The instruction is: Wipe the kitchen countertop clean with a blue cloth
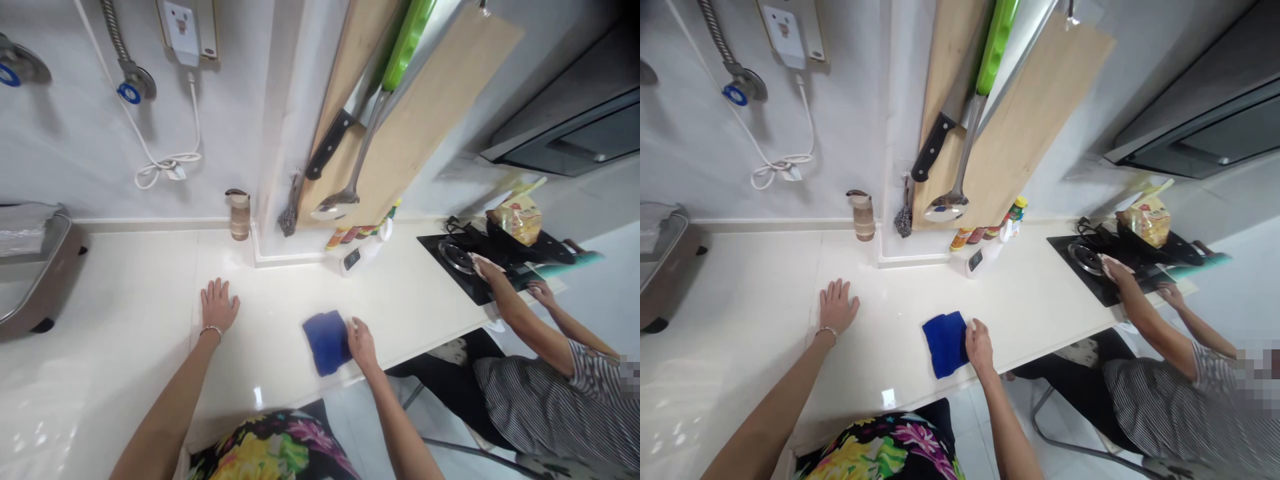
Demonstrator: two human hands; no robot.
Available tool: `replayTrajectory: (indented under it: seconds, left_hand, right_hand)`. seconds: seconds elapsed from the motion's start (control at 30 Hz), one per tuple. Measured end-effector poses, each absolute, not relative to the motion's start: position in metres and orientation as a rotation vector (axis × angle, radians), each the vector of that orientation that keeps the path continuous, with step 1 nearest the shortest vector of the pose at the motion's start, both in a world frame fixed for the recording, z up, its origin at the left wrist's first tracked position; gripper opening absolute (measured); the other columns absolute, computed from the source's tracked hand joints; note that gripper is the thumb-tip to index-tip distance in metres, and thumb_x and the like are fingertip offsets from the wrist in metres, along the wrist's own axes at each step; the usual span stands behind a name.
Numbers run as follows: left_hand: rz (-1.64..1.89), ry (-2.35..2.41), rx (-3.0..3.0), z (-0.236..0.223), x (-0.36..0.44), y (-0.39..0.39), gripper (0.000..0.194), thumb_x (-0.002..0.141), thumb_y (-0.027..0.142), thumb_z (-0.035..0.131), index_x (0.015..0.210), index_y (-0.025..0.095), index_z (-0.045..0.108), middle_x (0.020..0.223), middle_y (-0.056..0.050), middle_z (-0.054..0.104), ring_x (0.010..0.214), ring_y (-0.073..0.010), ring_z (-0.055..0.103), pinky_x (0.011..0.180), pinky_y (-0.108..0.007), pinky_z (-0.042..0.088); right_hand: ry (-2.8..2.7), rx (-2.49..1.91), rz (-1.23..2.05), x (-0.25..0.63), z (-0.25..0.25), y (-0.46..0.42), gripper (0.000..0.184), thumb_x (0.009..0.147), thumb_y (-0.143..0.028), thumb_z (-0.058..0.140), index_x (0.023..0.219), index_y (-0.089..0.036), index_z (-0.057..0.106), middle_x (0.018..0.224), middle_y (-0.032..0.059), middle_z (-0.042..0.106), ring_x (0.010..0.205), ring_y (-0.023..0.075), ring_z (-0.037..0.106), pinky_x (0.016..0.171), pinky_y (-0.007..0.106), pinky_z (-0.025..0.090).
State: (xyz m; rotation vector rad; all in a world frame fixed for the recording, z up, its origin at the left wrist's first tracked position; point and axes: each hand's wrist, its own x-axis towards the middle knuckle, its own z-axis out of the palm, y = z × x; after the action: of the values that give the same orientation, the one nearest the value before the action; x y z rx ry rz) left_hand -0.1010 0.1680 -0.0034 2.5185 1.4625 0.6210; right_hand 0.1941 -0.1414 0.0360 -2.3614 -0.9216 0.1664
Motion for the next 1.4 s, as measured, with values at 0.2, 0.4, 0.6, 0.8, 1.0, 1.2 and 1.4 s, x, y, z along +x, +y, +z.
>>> replayTrajectory:
  seconds: [0.2,0.4,0.6,0.8,1.0,1.2,1.4]
  left_hand:
    - [0.628,1.463,2.533,-0.003,-0.1,0.168,0.062,0.091,0.039,0.039,0.142,0.006,0.048,0.156,-0.022,0.038,0.149,-0.0384,0.024,0.121,-0.062,0.016]
    - [0.618,1.471,2.543,-0.002,-0.1,0.166,0.061,0.091,0.039,0.039,0.142,0.006,0.049,0.156,-0.022,0.039,0.149,-0.0381,0.027,0.122,-0.06,0.017]
    - [0.628,1.477,2.531,0.0,-0.102,0.165,0.058,0.092,0.036,0.04,0.14,0.006,0.051,0.155,-0.022,0.039,0.149,-0.0393,0.025,0.121,-0.063,0.018]
    - [0.624,1.047,2.472,0.0,-0.087,0.129,0.046,0.093,0.03,0.041,0.132,0.014,0.059,0.151,-0.015,0.048,0.15,-0.0333,0.027,0.122,-0.059,0.027]
    - [0.536,0.443,2.286,0.019,-0.029,0.047,0.049,0.098,0.032,0.04,0.144,0.02,0.046,0.144,-0.011,0.056,0.135,-0.0199,0.05,0.116,-0.042,0.043]
    - [0.462,0.23,2.404,0.019,0.015,-0.001,0.053,0.09,0.025,0.052,0.143,0.022,0.051,0.143,-0.012,0.057,0.139,-0.0268,0.046,0.117,-0.05,0.041]
    - [0.498,0.175,2.454,0.005,-0.006,0.016,0.043,0.092,0.023,0.049,0.133,0.022,0.06,0.145,-0.011,0.055,0.141,-0.0233,0.044,0.116,-0.047,0.043]
  right_hand:
    - [-1.248,-2.342,-0.191,0.155,0.032,-0.131,0.046,0.101,-0.043,0.032,0.123,-0.012,0.059,0.116,0.0169,0.066,0.108,0.0271,0.059,0.095,0.043,0.048]
    - [-1.154,-2.592,-0.306,0.099,0.007,-0.114,0.044,0.099,-0.038,0.036,0.126,-0.012,0.059,0.129,0.0219,0.059,0.119,0.0367,0.051,0.093,0.053,0.044]
    - [-1.044,-2.577,-0.27,0.133,0.009,-0.118,0.05,0.098,-0.047,0.038,0.127,-0.011,0.058,0.122,0.0209,0.061,0.109,0.0336,0.055,0.089,0.047,0.045]
    - [-0.92,-2.654,-0.201,0.14,0.004,-0.116,0.057,0.09,-0.053,0.054,0.123,-0.007,0.061,0.106,0.0221,0.065,0.098,0.0348,0.06,0.086,0.046,0.044]
    - [-0.938,-2.49,-0.104,0.153,0.004,-0.123,0.052,0.095,-0.056,0.041,0.105,-0.015,0.07,0.105,0.0177,0.068,0.101,0.0303,0.06,0.091,0.044,0.045]
    - [-0.866,-2.497,-0.064,0.184,0.007,-0.128,0.055,0.098,-0.051,0.03,0.104,-0.013,0.069,0.101,0.019,0.069,0.095,0.0273,0.063,0.084,0.04,0.047]
    - [-0.778,-2.545,0.08,0.186,0.001,-0.121,0.056,0.086,-0.072,0.046,0.084,-0.02,0.065,0.08,0.0132,0.07,0.075,0.0259,0.065,0.067,0.037,0.048]
